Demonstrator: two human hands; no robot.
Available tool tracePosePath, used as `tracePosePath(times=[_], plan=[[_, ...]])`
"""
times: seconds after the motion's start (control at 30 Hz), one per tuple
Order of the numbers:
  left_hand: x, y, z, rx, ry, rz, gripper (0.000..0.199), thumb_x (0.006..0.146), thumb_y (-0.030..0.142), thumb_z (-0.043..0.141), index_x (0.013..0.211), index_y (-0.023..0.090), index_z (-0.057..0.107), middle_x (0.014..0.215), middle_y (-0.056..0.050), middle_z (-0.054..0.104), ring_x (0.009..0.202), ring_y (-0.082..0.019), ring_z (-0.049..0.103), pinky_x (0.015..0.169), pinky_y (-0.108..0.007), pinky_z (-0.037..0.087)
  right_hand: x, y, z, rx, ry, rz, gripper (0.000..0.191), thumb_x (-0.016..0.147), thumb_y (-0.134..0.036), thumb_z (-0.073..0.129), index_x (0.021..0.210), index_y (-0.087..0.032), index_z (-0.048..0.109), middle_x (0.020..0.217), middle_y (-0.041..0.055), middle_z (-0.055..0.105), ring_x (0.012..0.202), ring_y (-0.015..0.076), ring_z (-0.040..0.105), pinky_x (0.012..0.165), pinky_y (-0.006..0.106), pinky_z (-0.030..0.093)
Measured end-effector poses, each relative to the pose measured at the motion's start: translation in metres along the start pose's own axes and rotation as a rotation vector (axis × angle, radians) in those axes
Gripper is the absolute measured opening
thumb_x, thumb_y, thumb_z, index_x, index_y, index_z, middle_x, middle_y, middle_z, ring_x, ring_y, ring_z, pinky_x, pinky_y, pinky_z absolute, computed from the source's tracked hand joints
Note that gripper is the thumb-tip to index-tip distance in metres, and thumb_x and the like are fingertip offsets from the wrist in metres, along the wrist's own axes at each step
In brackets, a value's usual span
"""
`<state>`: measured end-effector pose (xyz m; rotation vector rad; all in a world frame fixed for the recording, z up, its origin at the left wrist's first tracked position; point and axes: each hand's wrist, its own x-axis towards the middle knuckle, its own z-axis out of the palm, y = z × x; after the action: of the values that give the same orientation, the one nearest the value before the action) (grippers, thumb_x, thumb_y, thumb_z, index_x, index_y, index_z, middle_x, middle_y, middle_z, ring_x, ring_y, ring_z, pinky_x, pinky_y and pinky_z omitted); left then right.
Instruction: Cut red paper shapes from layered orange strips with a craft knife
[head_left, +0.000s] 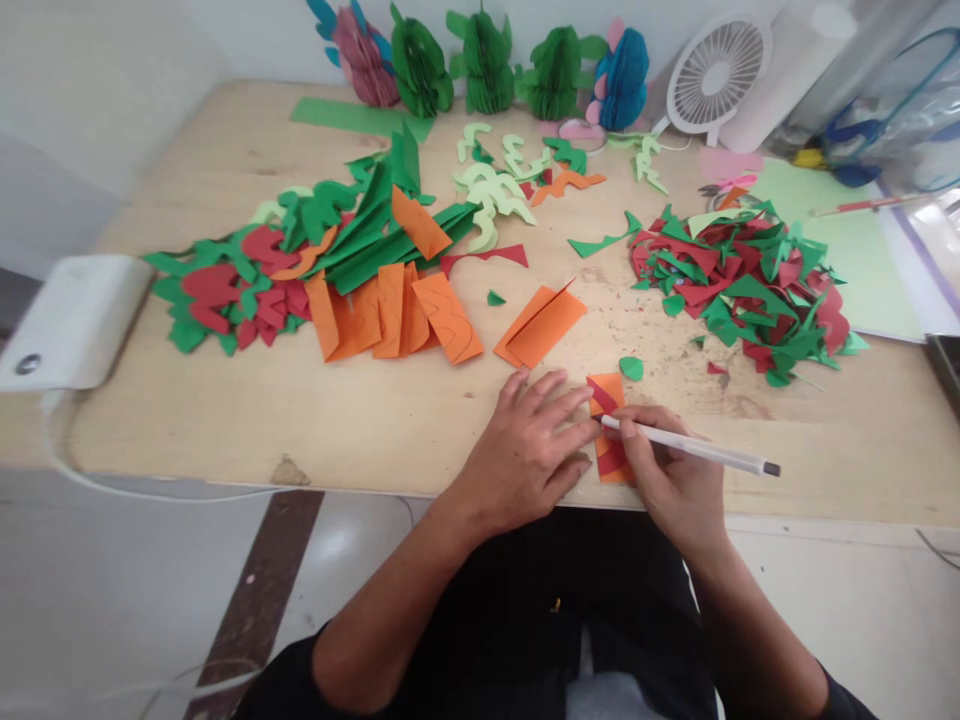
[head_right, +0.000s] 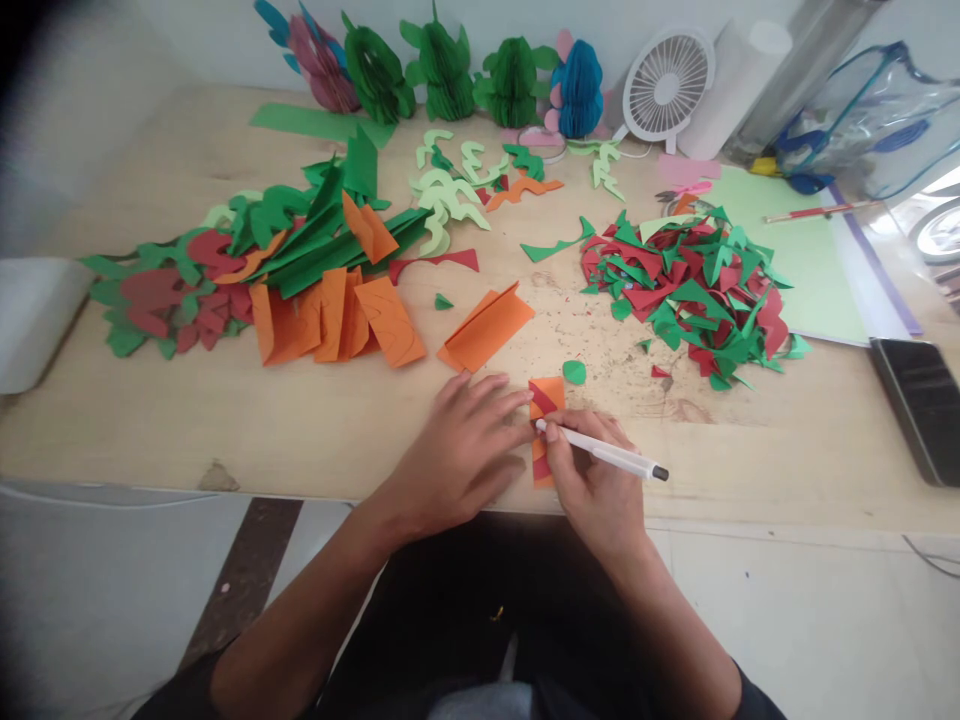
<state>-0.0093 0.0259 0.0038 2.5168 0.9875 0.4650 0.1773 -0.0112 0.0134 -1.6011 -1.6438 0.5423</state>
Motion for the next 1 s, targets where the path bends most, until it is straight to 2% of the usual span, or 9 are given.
tracePosePath(times=[0.6,1.0], plan=[[0.0003,0.0003,-0.0002,-0.008,0.003,-0.007,0.034,0.097,0.033,0.043,0.124,0.024,0.064,0.146,-0.005,0.052,0.140,-0.032,0.036,0.118,-0.060,0.019,-0.0004,-0.0012,-0.0001,-0.040,0.016,-0.004,0.015,0.092,-0.030,0.056,0.087,-0.023,0.068,0.083,0.0023,0.074,0.076,0.0182,0.069,0.071,0.033,0.053],[0.0003,-0.0001,0.0001,-0.011,-0.008,-0.012,0.034,0.098,0.034,0.043,0.123,0.024,0.064,0.146,-0.005,0.053,0.140,-0.032,0.036,0.118,-0.059,0.019,-0.0031,0.0011,0.0008,-0.005,0.031,0.050,0.014,0.091,-0.032,0.056,0.088,-0.023,0.067,0.080,0.0018,0.074,0.074,0.0189,0.069,0.071,0.033,0.053]])
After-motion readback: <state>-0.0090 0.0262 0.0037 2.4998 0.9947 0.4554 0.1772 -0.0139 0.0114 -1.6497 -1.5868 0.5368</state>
